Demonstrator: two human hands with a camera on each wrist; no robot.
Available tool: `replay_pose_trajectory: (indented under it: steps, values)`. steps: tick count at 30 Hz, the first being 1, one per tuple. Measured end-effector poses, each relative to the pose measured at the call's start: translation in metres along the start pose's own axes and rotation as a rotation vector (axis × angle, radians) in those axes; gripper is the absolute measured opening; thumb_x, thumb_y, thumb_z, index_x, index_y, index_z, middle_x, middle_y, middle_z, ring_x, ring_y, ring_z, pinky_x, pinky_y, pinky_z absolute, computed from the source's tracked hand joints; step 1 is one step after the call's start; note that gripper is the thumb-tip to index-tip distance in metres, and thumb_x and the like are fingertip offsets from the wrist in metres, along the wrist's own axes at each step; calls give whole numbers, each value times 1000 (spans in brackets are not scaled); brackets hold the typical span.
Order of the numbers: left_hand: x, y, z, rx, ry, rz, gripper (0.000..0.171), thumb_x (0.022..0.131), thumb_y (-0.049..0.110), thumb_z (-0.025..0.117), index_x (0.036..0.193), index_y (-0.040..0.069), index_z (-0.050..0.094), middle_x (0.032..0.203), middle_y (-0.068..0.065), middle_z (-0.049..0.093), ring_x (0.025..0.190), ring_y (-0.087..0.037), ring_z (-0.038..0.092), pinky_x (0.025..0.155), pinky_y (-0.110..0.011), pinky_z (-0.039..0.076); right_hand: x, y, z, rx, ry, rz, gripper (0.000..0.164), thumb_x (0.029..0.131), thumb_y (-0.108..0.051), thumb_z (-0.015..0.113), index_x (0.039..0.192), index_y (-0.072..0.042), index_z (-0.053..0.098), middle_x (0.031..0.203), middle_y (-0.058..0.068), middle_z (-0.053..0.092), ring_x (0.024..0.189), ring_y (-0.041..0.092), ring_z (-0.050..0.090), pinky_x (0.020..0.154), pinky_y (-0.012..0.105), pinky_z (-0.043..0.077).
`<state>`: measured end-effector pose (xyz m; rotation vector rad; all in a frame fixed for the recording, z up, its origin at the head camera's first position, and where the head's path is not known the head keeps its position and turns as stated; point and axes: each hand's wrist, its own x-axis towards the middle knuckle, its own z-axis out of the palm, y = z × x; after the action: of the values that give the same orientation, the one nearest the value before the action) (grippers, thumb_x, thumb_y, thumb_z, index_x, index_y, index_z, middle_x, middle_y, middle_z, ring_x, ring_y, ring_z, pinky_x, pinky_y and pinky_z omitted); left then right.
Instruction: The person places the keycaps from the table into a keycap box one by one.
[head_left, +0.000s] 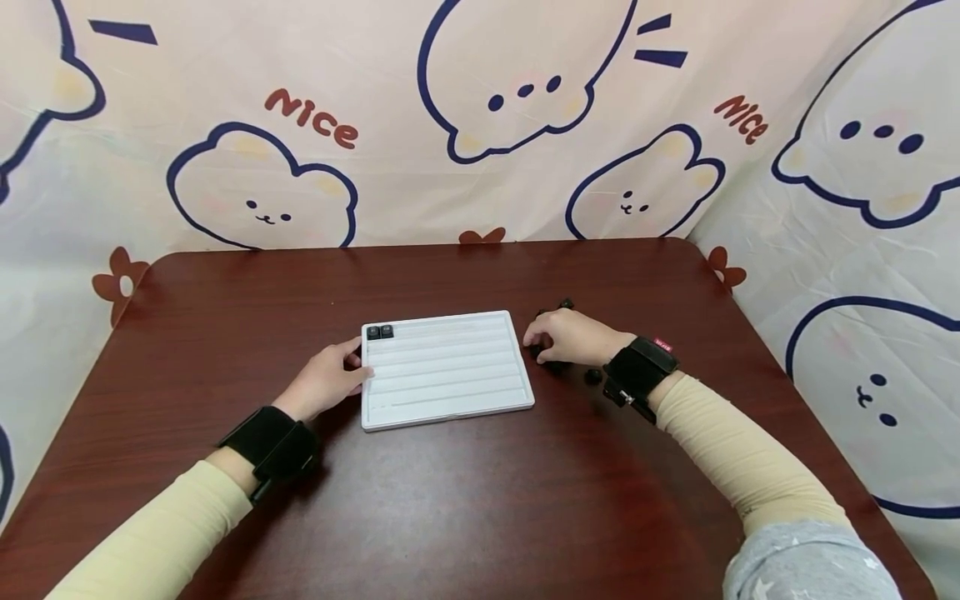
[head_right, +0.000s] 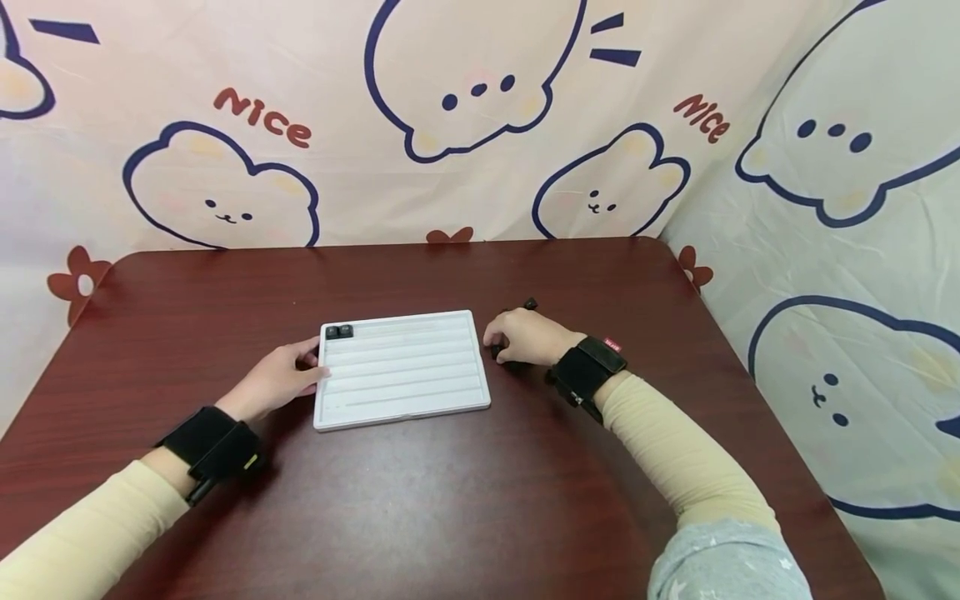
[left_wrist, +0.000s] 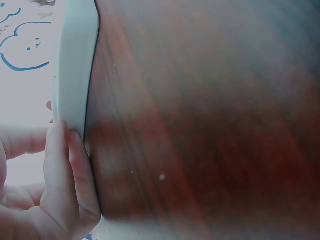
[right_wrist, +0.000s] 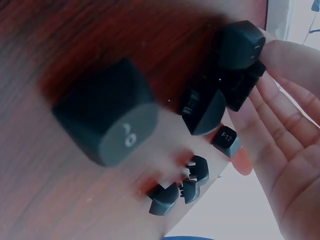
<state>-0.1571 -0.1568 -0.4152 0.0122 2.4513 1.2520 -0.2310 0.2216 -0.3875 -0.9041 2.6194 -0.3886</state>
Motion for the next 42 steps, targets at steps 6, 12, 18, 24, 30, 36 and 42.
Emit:
replay_pose_trajectory:
  steps: [6, 12, 18, 24, 30, 36, 42]
  values:
    - [0, -1, 1, 5, 1, -2, 66, 102, 6, 61, 157, -10, 28, 122, -25, 54, 92, -22, 61, 75, -26, 56, 0, -3, 1, -20, 12, 18, 23, 85, -3, 82, 108, -7, 77, 101, 3, 69, 86, 17, 58, 77, 33, 53]
    - [0, -1, 1, 3, 3, -8, 65, 102, 6, 61, 157, -10, 29, 121, -24, 53, 94, -23, 60, 77, -27, 57, 0, -3, 2, -26, 11, 7, 22, 86, -4, 82, 108, -6, 78, 104, 4, 70, 87, 18, 58, 78, 33, 52]
    - [0, 0, 1, -7, -1, -11, 65, 102, 5, 61, 157, -9, 28, 119, -23, 52, 96, -25, 59, 78, -28, 57, -1, -2, 0, -27, 7, 16, 23, 87, -4, 81, 110, -6, 78, 106, 5, 70, 88, 19, 58, 78, 33, 52]
    - [-1, 2, -1, -23, -5, -10, 65, 102, 5, 61, 157, -8, 28, 119, -22, 51, 94, -24, 59, 76, -27, 56, -3, -2, -5, -37, 39, -13, 22, 87, -2, 80, 109, -6, 78, 106, 6, 70, 88, 19, 58, 78, 33, 52]
    - [-3, 1, -2, -32, -2, -8, 65, 103, 4, 60, 158, -8, 28, 118, -22, 51, 94, -24, 59, 78, -28, 57, -3, -3, -10, -36, 52, -51, 22, 88, 0, 79, 109, -4, 78, 106, 6, 70, 89, 21, 58, 80, 34, 52]
    - [-2, 0, -2, -37, -3, -24, 65, 103, 5, 61, 158, -8, 28, 118, -21, 50, 96, -24, 58, 80, -28, 57, 0, -4, -13, -29, 50, -59, 21, 89, -3, 79, 110, -5, 77, 104, 6, 69, 89, 20, 58, 79, 33, 52]
    - [0, 0, -2, -24, -1, -17, 66, 103, 6, 61, 158, -7, 28, 117, -21, 51, 94, -23, 59, 78, -28, 57, 3, -8, -17, -40, 80, -61, 23, 89, -6, 80, 112, -4, 76, 104, 5, 68, 89, 20, 59, 80, 33, 53]
